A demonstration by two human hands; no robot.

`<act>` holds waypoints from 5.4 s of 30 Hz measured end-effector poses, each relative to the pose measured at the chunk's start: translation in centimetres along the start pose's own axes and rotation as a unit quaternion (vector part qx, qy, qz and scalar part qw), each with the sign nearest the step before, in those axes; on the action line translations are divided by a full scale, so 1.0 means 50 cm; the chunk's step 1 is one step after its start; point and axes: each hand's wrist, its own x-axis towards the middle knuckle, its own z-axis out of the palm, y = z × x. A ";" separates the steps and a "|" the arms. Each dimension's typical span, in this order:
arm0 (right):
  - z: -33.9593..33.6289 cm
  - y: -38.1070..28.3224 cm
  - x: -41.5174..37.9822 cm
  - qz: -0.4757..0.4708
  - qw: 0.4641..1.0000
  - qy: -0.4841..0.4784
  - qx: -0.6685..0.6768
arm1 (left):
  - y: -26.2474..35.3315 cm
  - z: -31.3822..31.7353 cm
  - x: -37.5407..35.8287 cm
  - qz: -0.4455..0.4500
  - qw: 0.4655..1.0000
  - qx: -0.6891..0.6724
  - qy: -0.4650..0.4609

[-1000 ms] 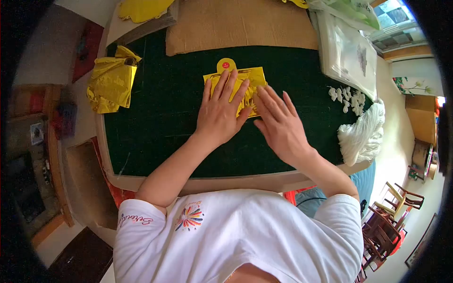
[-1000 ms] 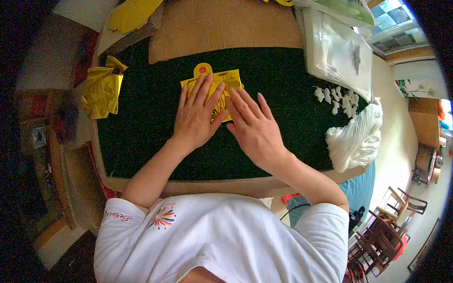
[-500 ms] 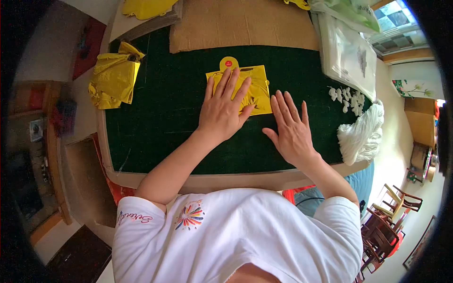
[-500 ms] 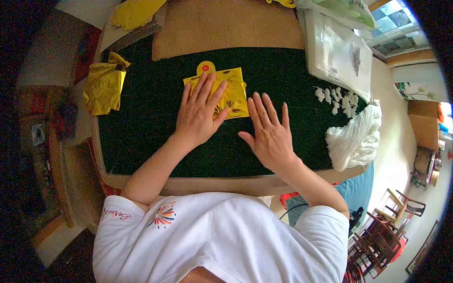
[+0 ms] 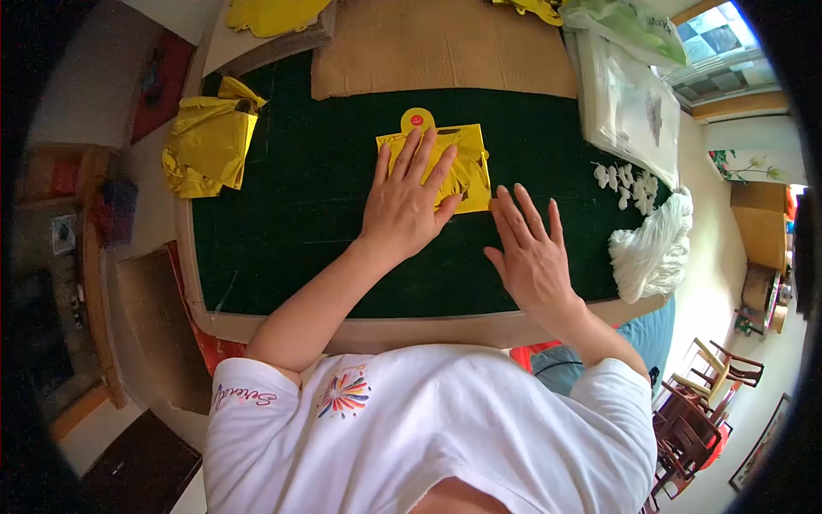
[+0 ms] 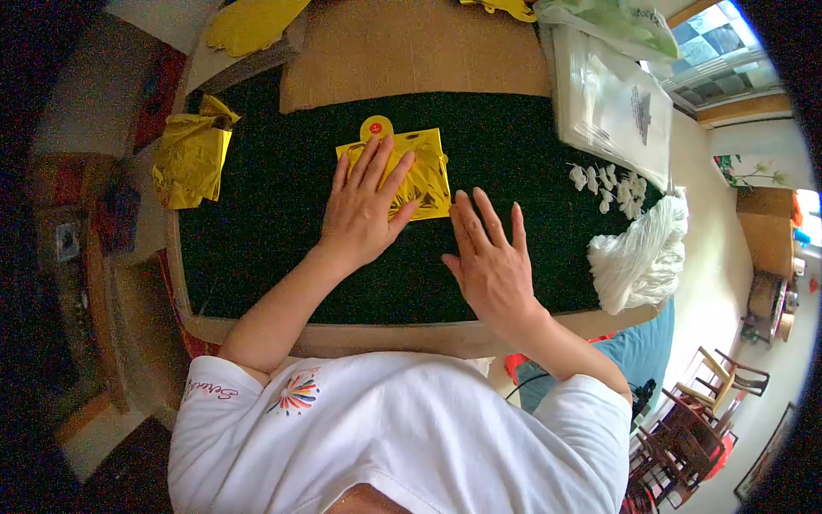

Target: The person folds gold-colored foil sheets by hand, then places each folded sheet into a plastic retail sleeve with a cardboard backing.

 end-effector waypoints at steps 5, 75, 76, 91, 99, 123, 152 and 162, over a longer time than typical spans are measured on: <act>-0.005 -0.004 0.070 -0.026 0.992 0.103 0.061 | 0.000 0.008 0.000 -0.001 1.000 0.017 -0.008; -0.006 0.110 0.223 0.056 0.976 0.065 0.200 | 0.003 -0.003 -0.002 0.003 0.998 0.016 -0.060; -0.006 0.115 0.215 0.067 0.972 0.070 0.214 | 0.004 -0.004 -0.001 0.002 0.998 0.018 -0.062; -0.033 0.096 0.051 0.224 0.613 -0.074 0.754 | 0.003 -0.002 -0.003 0.013 0.999 -0.004 -0.032; -0.014 0.097 0.036 0.219 0.481 -0.056 0.847 | 0.001 -0.002 -0.001 0.014 0.999 -0.008 -0.037; 0.009 0.072 0.169 0.201 0.757 -0.090 0.615 | -0.059 -0.057 0.026 -0.004 0.993 -0.040 0.115; 0.040 0.109 0.151 0.162 0.729 -0.061 0.663 | -0.472 -0.313 0.253 -0.235 0.934 0.182 0.197; 0.019 0.100 0.150 0.166 0.737 -0.076 0.651 | -0.446 -0.181 0.246 -0.052 0.972 0.189 0.128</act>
